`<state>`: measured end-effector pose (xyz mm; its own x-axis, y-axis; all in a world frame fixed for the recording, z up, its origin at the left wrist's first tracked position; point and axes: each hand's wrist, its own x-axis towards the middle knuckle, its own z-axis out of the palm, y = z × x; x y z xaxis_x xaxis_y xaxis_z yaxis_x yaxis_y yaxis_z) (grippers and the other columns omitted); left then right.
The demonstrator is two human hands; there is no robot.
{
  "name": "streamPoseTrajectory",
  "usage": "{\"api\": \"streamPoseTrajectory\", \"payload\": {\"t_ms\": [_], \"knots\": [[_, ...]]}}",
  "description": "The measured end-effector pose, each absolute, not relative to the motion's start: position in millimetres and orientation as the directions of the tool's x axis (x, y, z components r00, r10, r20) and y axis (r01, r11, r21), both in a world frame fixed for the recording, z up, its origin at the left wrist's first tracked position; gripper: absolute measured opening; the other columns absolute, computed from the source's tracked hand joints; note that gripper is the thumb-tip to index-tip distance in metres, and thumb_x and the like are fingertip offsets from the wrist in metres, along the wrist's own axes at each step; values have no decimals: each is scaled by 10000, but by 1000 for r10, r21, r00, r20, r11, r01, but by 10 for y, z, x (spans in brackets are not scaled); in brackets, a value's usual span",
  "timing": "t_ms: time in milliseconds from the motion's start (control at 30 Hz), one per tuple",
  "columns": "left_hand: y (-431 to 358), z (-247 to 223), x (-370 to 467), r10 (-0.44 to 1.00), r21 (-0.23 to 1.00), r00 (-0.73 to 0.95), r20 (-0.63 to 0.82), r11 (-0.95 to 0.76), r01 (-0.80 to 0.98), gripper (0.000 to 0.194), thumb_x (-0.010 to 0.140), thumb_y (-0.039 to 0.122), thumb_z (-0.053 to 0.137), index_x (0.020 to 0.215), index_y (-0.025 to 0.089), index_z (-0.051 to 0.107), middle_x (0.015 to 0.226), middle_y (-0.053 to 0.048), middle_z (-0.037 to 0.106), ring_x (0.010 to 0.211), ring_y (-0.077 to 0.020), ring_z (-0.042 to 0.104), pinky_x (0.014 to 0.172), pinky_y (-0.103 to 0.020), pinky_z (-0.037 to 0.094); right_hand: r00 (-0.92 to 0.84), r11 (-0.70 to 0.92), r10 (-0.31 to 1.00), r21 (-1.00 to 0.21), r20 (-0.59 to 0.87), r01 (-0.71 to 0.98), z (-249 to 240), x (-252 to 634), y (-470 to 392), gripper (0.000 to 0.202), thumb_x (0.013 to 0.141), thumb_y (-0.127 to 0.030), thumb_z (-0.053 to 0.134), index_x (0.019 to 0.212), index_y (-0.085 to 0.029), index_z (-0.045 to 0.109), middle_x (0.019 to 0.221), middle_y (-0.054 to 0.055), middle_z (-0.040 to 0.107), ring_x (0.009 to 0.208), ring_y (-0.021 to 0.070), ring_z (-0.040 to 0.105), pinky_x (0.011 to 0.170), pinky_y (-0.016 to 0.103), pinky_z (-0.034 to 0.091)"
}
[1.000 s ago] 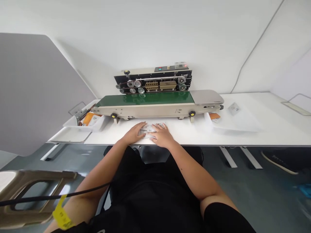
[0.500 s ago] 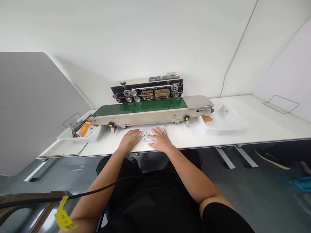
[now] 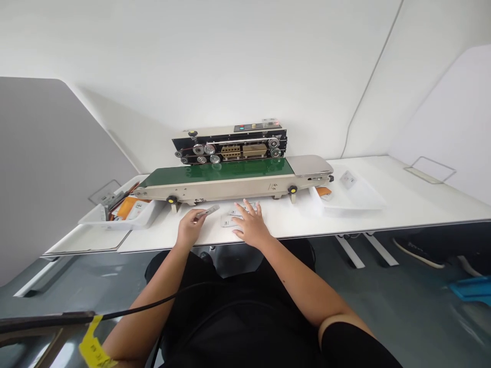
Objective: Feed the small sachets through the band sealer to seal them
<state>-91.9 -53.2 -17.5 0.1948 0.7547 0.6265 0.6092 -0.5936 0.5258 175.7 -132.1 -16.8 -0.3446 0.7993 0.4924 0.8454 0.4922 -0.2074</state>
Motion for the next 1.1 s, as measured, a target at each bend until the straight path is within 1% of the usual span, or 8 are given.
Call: {"api": "streamPoseTrajectory", "payload": {"t_ms": [167,333,467,567,700,833,967,1100], "knots": [[-674,-136,-926,661,518,272,699,-731,444,209,956,231,570,1063,234,749,1123,-58,741,1071,-206,690,983,-385,563,-82,500,758,-496,647,709,-42,1729,-1380,332,922,-385,600,1211,-236,671,1406,111,558,1374,313,421,1161,555,289],[-837,-166,-830,499,375,439,747,-862,341,275,966,179,566,1160,282,732,1227,-56,712,1121,-202,687,977,-387,583,-142,303,953,-855,267,421,118,1632,-1289,514,928,-456,589,1399,-254,541,1217,88,662,907,195,639,817,362,543],[-826,-175,-777,456,328,516,725,-887,324,322,980,188,549,1254,299,678,1349,-66,638,1214,-214,637,1016,-397,566,-307,132,951,-927,19,351,189,1592,-1198,399,883,-375,653,1266,-264,643,958,30,713,615,122,584,562,252,489],[-787,-160,-744,521,325,520,677,-845,425,452,953,275,617,1400,285,554,1479,-107,513,1351,-271,517,1102,-475,493,-281,120,959,-938,25,324,367,1807,-1060,368,845,-268,672,1212,-250,668,917,18,712,580,106,564,516,217,452],[-777,-152,-700,652,391,465,599,-745,541,585,932,346,642,1476,309,430,1541,-100,424,1430,-289,404,1145,-515,437,153,253,948,-953,278,169,833,2502,-684,364,824,-244,684,1185,-223,642,949,31,694,606,96,558,490,180,420],[-795,-158,-680,705,432,449,549,-699,570,547,936,349,624,1451,317,441,1546,-90,413,1437,-290,386,1144,-518,432,684,393,662,-919,307,31,1250,3207,-218,226,867,-214,554,1084,-180,606,712,-20,588,460,51,418,408,150,312],[-796,-155,-680,701,419,450,553,-701,577,491,940,343,619,1410,302,483,1524,-92,437,1427,-286,395,1184,-532,374,744,262,656,-963,127,-66,1390,3488,134,29,818,-163,563,843,-173,551,558,-53,479,386,52,353,347,161,231],[-796,-148,-684,707,422,456,540,-696,580,447,947,346,606,1381,298,507,1519,-84,439,1426,-270,396,1187,-503,379,690,83,723,-985,-47,-153,1383,3466,351,156,837,-172,614,772,-191,474,520,-60,460,378,47,371,354,158,224]]}}
